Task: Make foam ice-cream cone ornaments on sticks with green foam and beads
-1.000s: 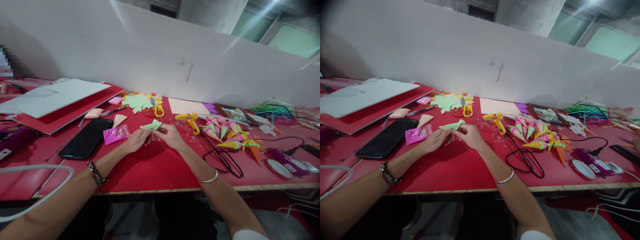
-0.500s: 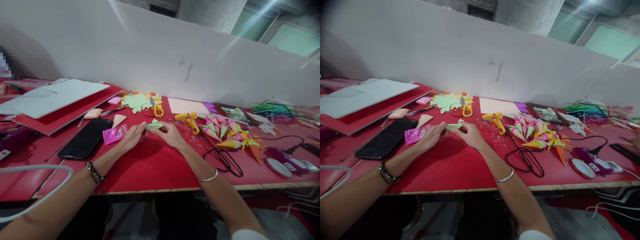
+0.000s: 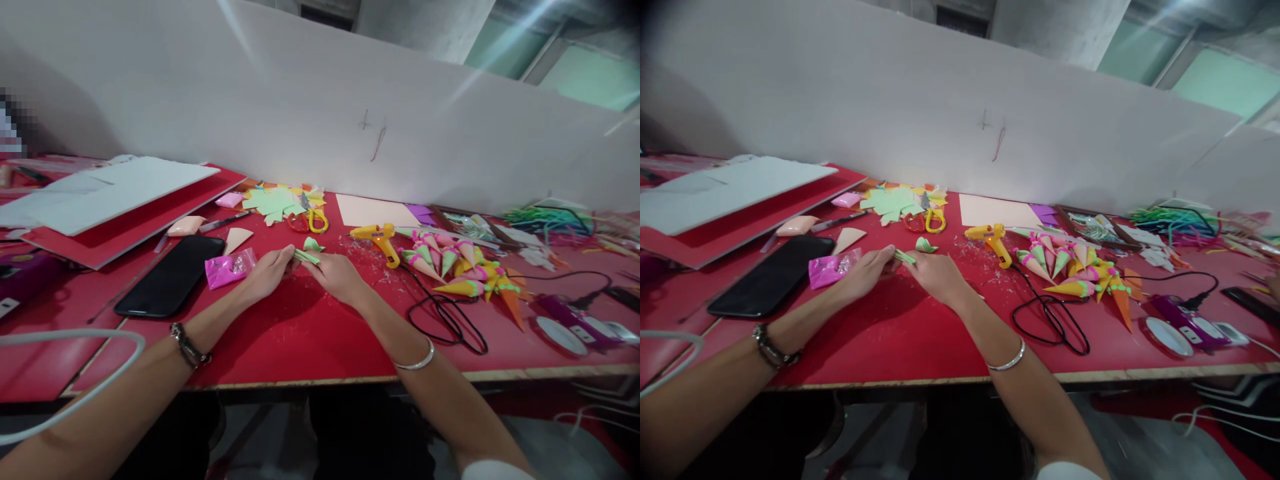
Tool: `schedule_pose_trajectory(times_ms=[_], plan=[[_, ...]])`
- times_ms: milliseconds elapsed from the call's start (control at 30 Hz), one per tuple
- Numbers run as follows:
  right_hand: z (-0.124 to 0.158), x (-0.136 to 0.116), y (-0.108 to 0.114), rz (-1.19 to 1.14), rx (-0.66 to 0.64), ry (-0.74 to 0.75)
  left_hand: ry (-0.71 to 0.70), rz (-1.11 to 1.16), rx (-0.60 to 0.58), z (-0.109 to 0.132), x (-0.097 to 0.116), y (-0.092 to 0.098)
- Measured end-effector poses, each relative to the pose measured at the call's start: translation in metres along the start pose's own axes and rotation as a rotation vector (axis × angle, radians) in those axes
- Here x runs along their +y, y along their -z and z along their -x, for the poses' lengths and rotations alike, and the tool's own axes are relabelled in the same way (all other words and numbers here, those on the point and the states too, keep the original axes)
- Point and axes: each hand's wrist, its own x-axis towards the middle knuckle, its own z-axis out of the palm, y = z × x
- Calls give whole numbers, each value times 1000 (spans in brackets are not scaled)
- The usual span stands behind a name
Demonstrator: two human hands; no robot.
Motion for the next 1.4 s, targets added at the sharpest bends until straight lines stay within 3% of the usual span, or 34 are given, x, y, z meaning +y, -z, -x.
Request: schedule_pose_trajectory(times_ms=[233,333,433,600,733,967,1200,1400], plan=[[0,3,-6,151,-34,-5,82,76,14,-1,4,-1],[-1,3,-6,115,-22,-4,107,149,24,-1,2,-3],[-1,3,-3,-95,-2,-5,95,172,31,-1,2,-1],[2,5,-1,-705,-98,-13,-119,29,-42,0,0,13],[3,6,-4,-861,-170,-12,-124,-66,-82,0,0,16],[3,2,0,-862,-128,31,-101,-44,-19,1,3,7],[4,-1,2,-799,-151,53,-127,-79,-43,2,1,6],[2,-1,-3,-524,7,60,-69,-42,18,1,0,4]])
